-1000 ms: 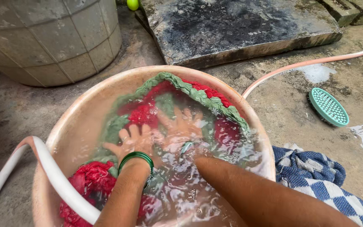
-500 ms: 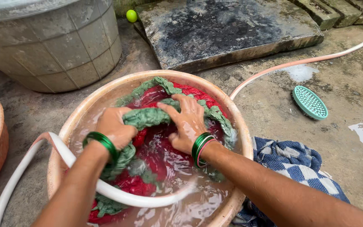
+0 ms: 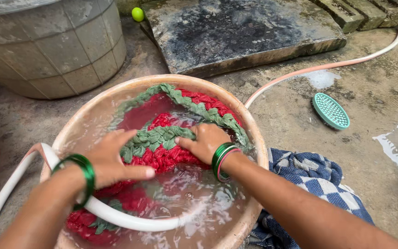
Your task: The person washes a decorative garland in a basin of water, scrubs a checkered cloth on the ground by hand, and rinses a metal pot.
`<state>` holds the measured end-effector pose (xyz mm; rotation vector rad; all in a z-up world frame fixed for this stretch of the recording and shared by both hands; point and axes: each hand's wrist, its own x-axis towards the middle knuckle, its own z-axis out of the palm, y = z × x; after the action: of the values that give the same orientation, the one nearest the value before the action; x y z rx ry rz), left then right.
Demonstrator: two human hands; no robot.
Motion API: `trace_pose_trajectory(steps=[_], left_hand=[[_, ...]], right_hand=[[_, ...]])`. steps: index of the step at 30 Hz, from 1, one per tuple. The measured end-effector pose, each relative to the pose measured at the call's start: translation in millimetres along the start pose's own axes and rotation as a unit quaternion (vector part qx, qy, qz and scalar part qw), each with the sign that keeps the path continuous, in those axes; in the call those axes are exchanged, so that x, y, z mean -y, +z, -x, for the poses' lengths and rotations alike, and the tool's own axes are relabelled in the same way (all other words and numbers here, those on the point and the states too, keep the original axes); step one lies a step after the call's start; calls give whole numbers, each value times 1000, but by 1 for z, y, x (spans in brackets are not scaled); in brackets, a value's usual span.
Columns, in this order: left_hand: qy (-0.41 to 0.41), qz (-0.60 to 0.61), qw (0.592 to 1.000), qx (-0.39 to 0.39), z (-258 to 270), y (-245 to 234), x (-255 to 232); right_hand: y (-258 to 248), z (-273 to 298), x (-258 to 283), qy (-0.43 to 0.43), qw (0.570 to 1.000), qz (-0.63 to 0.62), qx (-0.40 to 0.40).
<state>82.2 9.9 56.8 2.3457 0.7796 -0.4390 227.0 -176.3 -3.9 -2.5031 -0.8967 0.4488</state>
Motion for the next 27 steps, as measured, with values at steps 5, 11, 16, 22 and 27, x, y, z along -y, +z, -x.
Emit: trace_pose_trajectory(steps=[5, 11, 16, 22, 27], left_hand=[[-93, -307, 947, 26, -27, 46, -8], [-88, -402, 904, 121, -130, 76, 48], [-48, -333, 942, 13, -160, 76, 64], [-34, -380, 924, -36, -134, 72, 54], [-25, -383, 923, -42, -126, 76, 39]], right_hand=[[23, -24, -7, 13, 999, 5, -32], [41, -89, -33, 82, 994, -75, 1], [50, -104, -36, 113, 984, -134, -44], [74, -98, -49, -30, 964, -136, -228], [96, -63, -59, -92, 949, -128, -274]])
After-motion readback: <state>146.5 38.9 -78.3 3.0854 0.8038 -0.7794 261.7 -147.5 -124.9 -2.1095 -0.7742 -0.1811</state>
